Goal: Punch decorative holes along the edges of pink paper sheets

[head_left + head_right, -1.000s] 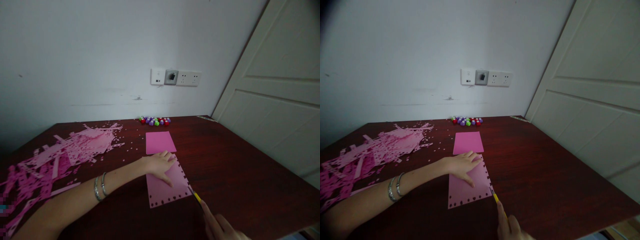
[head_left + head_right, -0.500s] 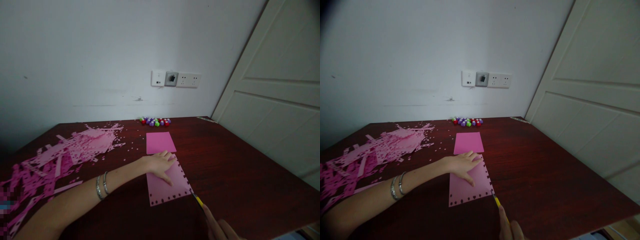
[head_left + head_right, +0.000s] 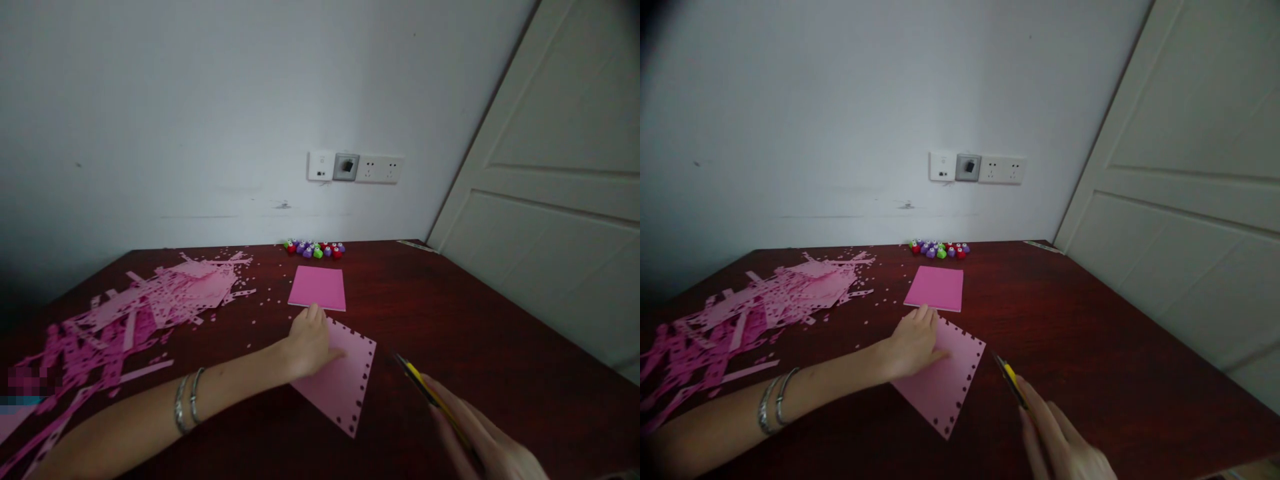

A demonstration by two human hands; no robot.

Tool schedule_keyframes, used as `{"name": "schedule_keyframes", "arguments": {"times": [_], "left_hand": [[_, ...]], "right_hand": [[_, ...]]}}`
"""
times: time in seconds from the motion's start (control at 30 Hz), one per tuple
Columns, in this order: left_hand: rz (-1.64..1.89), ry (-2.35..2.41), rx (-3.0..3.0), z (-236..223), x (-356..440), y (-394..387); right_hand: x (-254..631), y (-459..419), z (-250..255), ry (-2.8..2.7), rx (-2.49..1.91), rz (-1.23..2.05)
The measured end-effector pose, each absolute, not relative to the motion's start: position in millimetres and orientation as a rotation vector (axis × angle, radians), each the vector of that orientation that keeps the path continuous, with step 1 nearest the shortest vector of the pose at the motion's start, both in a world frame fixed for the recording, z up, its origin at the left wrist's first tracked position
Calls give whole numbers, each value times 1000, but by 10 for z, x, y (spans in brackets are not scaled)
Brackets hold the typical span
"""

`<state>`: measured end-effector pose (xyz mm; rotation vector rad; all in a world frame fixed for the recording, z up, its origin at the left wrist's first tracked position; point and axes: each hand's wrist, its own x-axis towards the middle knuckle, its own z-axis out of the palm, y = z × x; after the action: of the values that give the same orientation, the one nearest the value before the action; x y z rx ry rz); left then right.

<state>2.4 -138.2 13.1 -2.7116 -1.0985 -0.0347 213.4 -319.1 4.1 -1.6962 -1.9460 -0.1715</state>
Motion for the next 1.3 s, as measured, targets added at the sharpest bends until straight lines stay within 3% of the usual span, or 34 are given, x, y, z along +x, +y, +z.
{"name": "schedule_keyframes", "arguments": {"times": [0.13, 0.3, 0.7, 0.93, 1.3], "left_hand": [[-244, -913, -2739, 245, -121, -1450], [-5, -298, -3178, 277, -287, -1491], [-118, -749, -3110, 52, -308, -1597], [-45, -579, -3239, -44, -186, -1352], [90, -494, -3337, 11, -118, -1203]], "right_hand": [[2114, -2993, 125, -1927, -1697, -117], [2093, -2823, 98, -1896, -1714, 41], [2034, -2514, 223, -1967, -1718, 198], [1888, -2341, 305, -2000, -1726, 353], [1905, -2208, 87, -2007, -1828, 250]]}}
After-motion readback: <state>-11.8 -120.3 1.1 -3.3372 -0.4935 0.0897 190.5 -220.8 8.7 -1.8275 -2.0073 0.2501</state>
